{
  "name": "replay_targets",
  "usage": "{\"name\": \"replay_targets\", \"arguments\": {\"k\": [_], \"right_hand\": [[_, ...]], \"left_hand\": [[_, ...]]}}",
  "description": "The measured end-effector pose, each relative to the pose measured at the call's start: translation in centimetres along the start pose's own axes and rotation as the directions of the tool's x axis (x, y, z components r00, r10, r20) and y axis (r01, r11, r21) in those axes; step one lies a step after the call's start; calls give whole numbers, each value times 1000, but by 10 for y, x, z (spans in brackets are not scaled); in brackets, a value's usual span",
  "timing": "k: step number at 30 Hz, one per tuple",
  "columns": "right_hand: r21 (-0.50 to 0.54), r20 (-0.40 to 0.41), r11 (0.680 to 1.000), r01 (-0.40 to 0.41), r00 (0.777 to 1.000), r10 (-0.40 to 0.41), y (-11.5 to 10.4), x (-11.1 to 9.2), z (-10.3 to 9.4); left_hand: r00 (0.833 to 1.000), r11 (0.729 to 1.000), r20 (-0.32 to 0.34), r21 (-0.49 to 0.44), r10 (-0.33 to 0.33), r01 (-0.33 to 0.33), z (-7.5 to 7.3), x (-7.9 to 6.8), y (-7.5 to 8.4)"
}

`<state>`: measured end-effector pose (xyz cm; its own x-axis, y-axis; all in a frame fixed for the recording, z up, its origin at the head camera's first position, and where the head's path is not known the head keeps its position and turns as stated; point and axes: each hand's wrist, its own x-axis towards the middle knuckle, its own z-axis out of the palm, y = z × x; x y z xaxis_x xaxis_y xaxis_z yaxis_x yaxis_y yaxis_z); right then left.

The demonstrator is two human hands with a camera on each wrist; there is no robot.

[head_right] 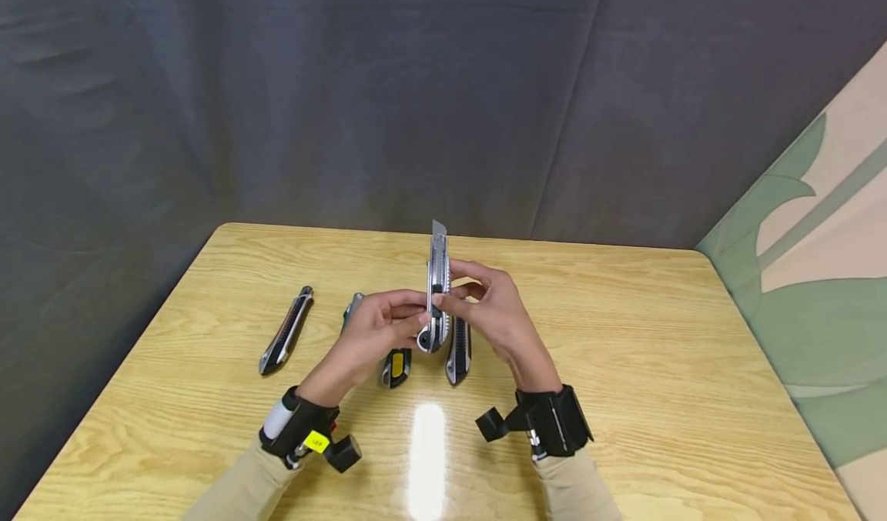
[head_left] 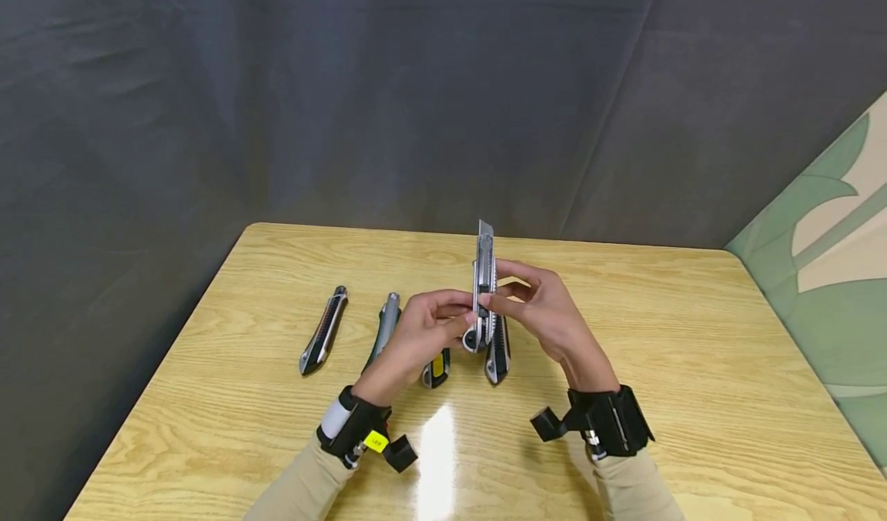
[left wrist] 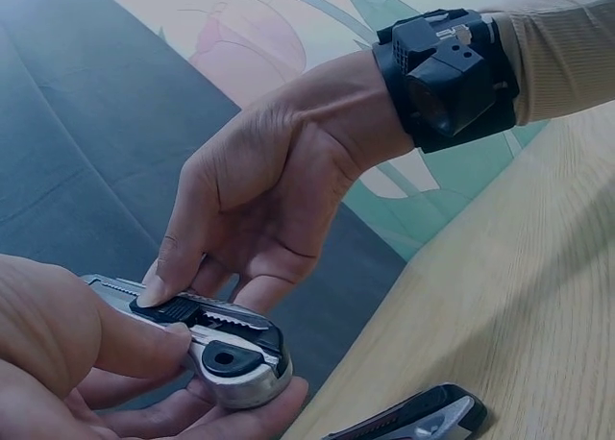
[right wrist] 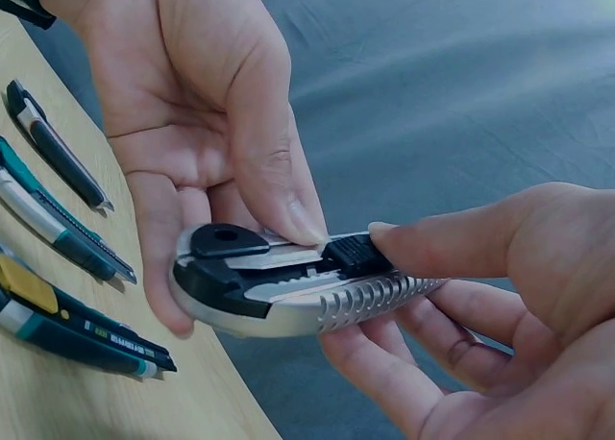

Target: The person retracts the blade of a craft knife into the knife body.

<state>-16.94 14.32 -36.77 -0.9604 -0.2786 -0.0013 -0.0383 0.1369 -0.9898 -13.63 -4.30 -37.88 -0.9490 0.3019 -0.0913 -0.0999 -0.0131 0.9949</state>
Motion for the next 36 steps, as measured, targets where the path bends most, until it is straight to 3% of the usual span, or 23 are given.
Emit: {"name": "replay_targets", "arguments": {"k": [8, 15, 30, 36], "right_hand": [[-1, 45, 1000, 15, 999, -15, 1, -1, 0], [-9, 68, 1000, 25, 997, -25, 1, -1, 0], [-46, 94, 998, 42, 995, -38, 3, 0, 1], [-45, 104, 998, 48, 994, -43, -1, -3, 5]], "left_hand": [[999, 999, -27, -34, 41, -42, -3, 6, -17], [998, 997, -25, -35, 64, -65, -3, 5, -15], [999, 999, -37, -30, 15, -16, -4, 4, -12], [997, 999, -66, -2, 41, -42, -4, 2, -13]]}}
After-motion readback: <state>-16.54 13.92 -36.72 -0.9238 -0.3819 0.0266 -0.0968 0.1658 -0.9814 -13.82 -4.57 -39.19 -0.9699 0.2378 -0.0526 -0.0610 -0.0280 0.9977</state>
